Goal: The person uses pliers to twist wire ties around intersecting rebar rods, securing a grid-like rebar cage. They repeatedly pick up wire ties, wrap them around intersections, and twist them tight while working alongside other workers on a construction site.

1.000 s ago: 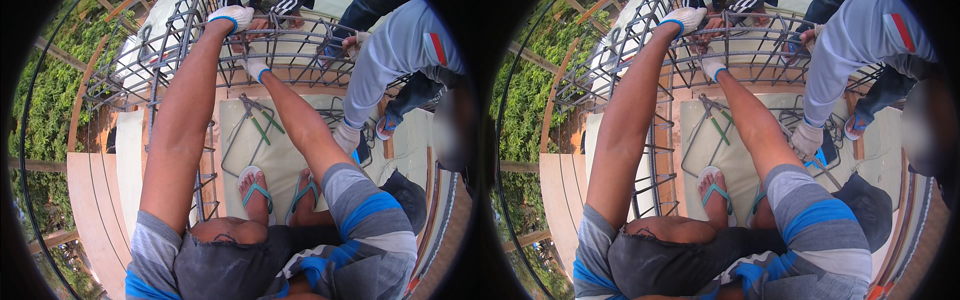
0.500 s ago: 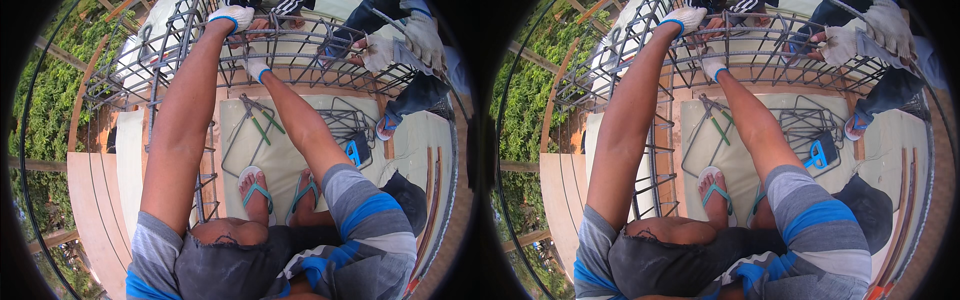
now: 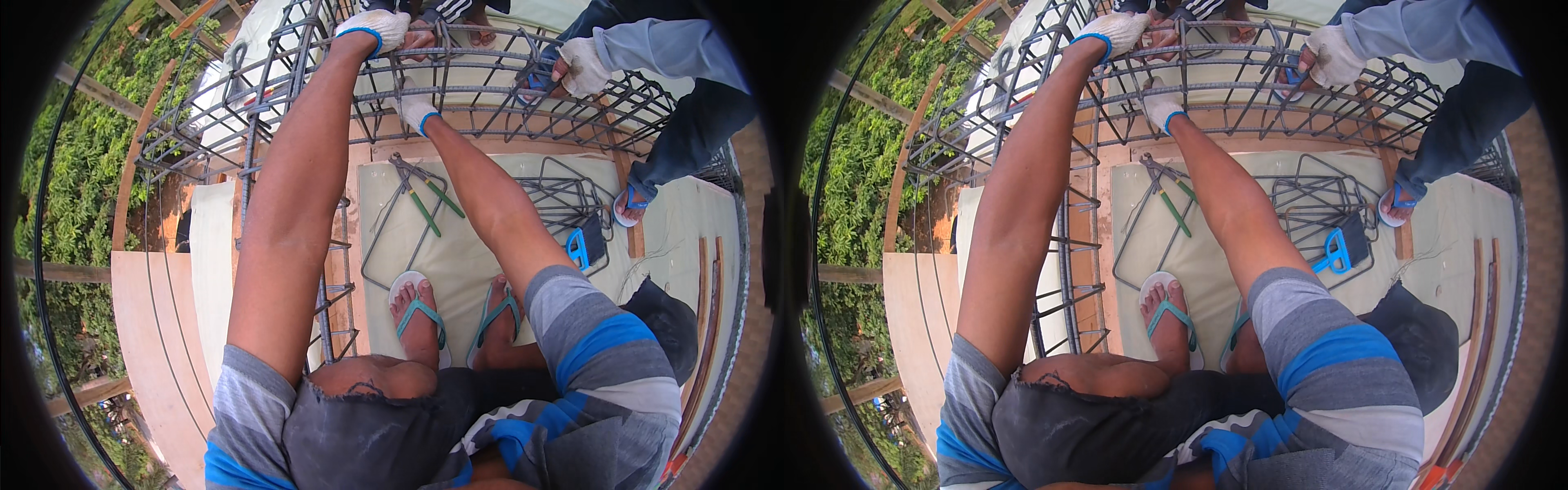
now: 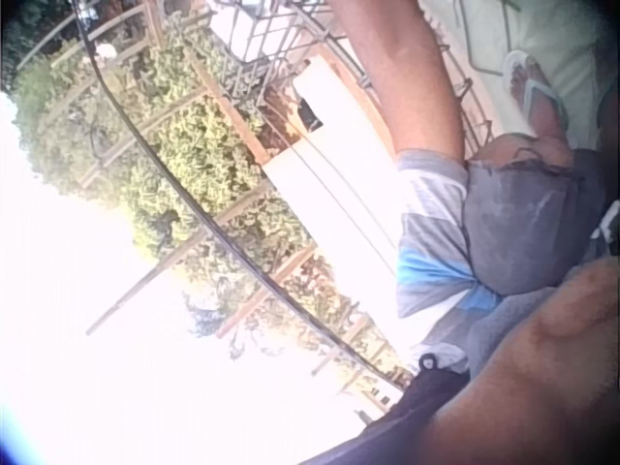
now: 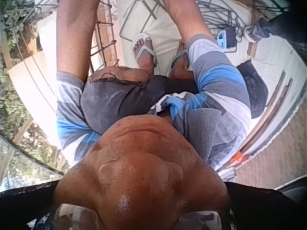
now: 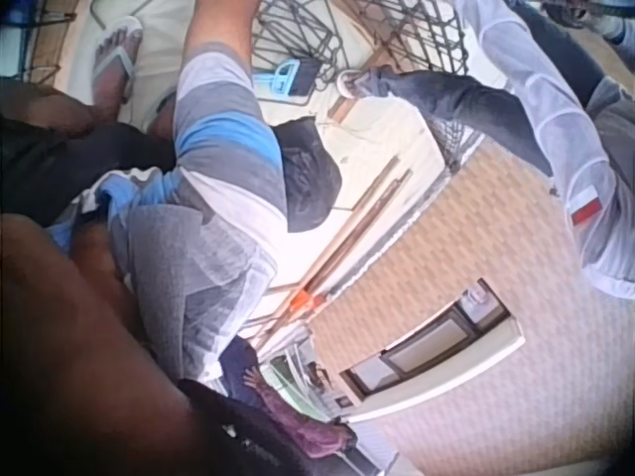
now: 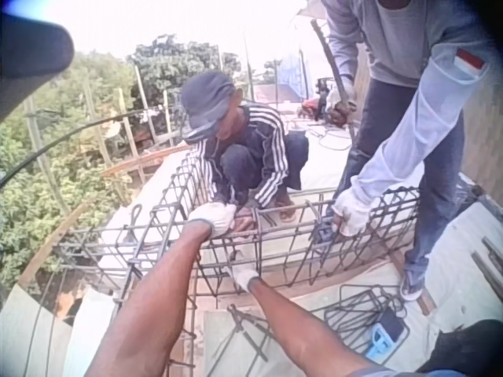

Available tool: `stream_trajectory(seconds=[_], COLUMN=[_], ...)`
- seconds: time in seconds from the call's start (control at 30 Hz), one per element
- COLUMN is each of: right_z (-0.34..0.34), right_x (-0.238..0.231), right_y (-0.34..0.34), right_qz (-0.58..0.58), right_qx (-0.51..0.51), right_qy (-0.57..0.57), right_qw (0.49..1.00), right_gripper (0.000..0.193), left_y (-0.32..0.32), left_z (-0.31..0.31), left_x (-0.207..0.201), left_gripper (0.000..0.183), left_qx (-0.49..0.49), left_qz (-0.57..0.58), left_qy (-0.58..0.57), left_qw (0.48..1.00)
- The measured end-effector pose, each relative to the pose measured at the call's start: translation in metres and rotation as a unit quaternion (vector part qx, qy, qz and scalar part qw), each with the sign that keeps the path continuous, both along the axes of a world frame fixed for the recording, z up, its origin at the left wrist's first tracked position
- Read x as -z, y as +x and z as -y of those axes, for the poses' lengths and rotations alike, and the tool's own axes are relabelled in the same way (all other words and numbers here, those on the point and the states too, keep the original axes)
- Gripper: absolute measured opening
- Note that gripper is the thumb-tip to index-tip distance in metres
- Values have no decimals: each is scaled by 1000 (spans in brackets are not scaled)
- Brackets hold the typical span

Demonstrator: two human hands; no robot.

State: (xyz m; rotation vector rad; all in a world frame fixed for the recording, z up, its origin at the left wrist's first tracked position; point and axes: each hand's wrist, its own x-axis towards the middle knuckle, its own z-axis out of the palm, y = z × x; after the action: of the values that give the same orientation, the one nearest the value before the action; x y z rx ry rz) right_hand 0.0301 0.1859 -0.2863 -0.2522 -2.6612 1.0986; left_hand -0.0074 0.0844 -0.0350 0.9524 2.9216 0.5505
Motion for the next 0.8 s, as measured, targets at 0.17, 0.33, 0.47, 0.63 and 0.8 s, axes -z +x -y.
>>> stream_trajectory(seconds=[0.17, 0.33, 0.47, 0.63, 0.8], right_z=[5, 6, 10, 21, 25], right_x=[5, 17, -1, -36, -47], right_y=[-4, -5, 7, 25, 32], right_qz=[-9, -22, -2, 37, 40], right_qx=[-11, -18, -7, -11, -4], right_qy=[-6, -7, -41, -77, -86], right_qw=[1000, 1000, 999, 996, 996], right_gripper=[43, 41, 43, 51, 51], left_y=[-15, -10, 8, -6, -19], left_z=[2, 7, 8, 10, 9], left_x=[11, 13, 4, 11, 21], left_gripper=[62, 64, 61, 72, 57], left_qx=[-20, -23, -24, -13, -14], left_qz=[-4, 4, 53, -55, -38], left_qy=[-2, 11, 51, -5, 18], left_qw=[1000, 1000, 997, 998, 999])
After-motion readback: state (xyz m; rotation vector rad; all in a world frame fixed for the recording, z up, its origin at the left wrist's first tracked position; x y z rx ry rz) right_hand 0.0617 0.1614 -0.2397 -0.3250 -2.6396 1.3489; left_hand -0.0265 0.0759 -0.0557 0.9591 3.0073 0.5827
